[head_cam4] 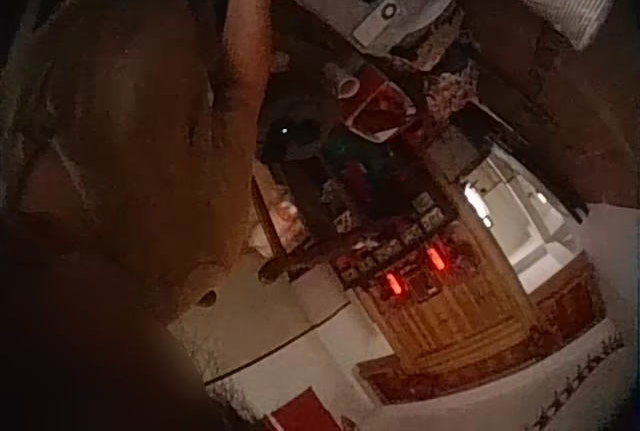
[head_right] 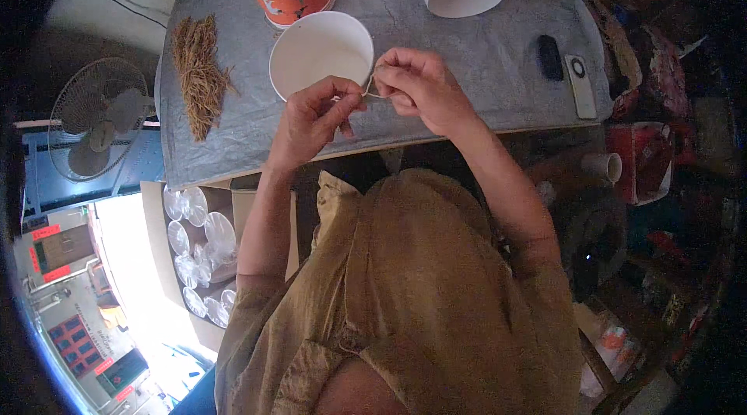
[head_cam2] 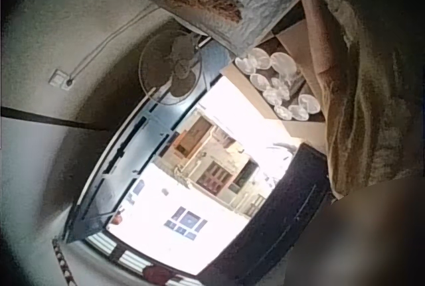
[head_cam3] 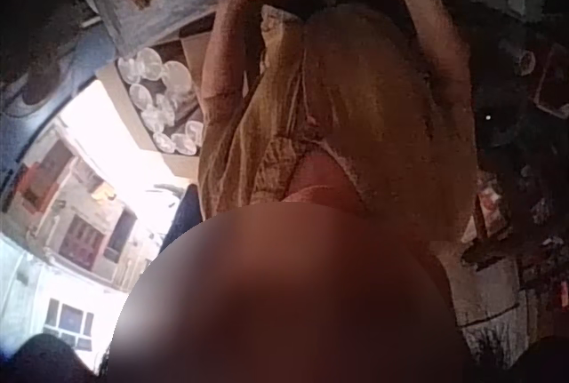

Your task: Attaching and tying pre-cut string handles to paper bowls or buckets in a manufacturing setting.

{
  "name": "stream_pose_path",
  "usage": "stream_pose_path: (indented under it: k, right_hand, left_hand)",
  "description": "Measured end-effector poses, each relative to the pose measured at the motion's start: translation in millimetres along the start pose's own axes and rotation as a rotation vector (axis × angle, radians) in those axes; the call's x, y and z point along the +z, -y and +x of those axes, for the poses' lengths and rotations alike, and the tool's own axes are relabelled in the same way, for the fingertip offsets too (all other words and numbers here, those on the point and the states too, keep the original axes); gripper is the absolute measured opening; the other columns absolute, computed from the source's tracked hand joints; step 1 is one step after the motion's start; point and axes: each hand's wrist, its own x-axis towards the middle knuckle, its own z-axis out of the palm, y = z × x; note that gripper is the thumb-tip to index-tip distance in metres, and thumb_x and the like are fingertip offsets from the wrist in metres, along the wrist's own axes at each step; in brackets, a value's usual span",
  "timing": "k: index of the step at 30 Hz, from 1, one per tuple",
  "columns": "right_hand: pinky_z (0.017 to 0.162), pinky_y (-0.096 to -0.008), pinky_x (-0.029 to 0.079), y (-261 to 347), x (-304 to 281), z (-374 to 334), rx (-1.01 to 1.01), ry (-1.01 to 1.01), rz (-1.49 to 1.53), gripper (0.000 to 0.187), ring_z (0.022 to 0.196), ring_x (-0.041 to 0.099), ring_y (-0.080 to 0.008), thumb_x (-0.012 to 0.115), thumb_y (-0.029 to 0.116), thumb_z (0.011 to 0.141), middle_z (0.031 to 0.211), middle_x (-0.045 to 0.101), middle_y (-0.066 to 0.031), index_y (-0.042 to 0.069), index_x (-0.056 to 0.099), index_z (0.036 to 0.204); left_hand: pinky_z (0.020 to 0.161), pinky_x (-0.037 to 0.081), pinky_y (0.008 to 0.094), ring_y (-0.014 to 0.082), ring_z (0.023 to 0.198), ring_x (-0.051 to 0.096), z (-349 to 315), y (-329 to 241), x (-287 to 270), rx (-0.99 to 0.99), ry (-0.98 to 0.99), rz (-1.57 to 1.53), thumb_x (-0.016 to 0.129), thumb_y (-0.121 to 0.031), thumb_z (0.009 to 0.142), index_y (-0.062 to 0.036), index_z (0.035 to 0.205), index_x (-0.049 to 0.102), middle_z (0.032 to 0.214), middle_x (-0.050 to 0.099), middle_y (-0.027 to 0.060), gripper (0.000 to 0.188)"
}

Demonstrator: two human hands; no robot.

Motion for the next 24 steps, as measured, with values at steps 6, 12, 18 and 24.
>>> stream_pose_path:
  k: [6, 12, 18, 24]
  right_hand:
    - [0.042, -0.0182, 0.027, -8, 10, 2, 0.145, -0.058, 0.210, 0.011, 0.051, 0.038, -0.0004, 0.064, 0.015, 0.096, 0.076, 0.055, 0.0026, 0.006, 0.061, 0.090]
    - [0.039, -0.0197, 0.024, -13, 16, 3, 0.207, -0.064, 0.235, 0.014, 0.047, 0.036, -0.0010, 0.066, 0.016, 0.094, 0.072, 0.053, 0.0026, 0.008, 0.059, 0.086]
    - [0.038, -0.0203, 0.024, -15, 20, 4, 0.238, -0.057, 0.198, 0.014, 0.044, 0.034, -0.0018, 0.066, 0.016, 0.094, 0.069, 0.052, 0.0019, 0.008, 0.059, 0.086]
    - [0.038, -0.0197, 0.023, -14, 23, 3, 0.237, -0.050, 0.141, 0.014, 0.045, 0.033, -0.0012, 0.063, 0.017, 0.097, 0.069, 0.050, 0.0021, 0.007, 0.058, 0.087]
  left_hand:
    - [0.056, 0.052, 0.0219, 0.0065, 0.068, 0.063, -4, 11, 9, 0.145, -0.159, 0.070, 0.070, -0.006, 0.094, -0.0014, 0.105, 0.071, 0.089, 0.071, 0.0027, 0.013]
    - [0.055, 0.051, 0.0222, 0.0069, 0.065, 0.063, -6, 14, 19, 0.269, -0.331, 0.134, 0.072, -0.004, 0.090, -0.0041, 0.106, 0.073, 0.090, 0.073, 0.0028, 0.016]
    - [0.057, 0.052, 0.0246, 0.0086, 0.066, 0.065, -8, 18, 18, 0.314, -0.394, 0.236, 0.074, -0.003, 0.088, -0.0037, 0.101, 0.072, 0.091, 0.073, 0.0039, 0.014]
    - [0.059, 0.054, 0.0261, 0.0106, 0.066, 0.066, -10, 17, 14, 0.368, -0.383, 0.311, 0.074, -0.002, 0.087, -0.0031, 0.099, 0.071, 0.089, 0.072, 0.0044, 0.012]
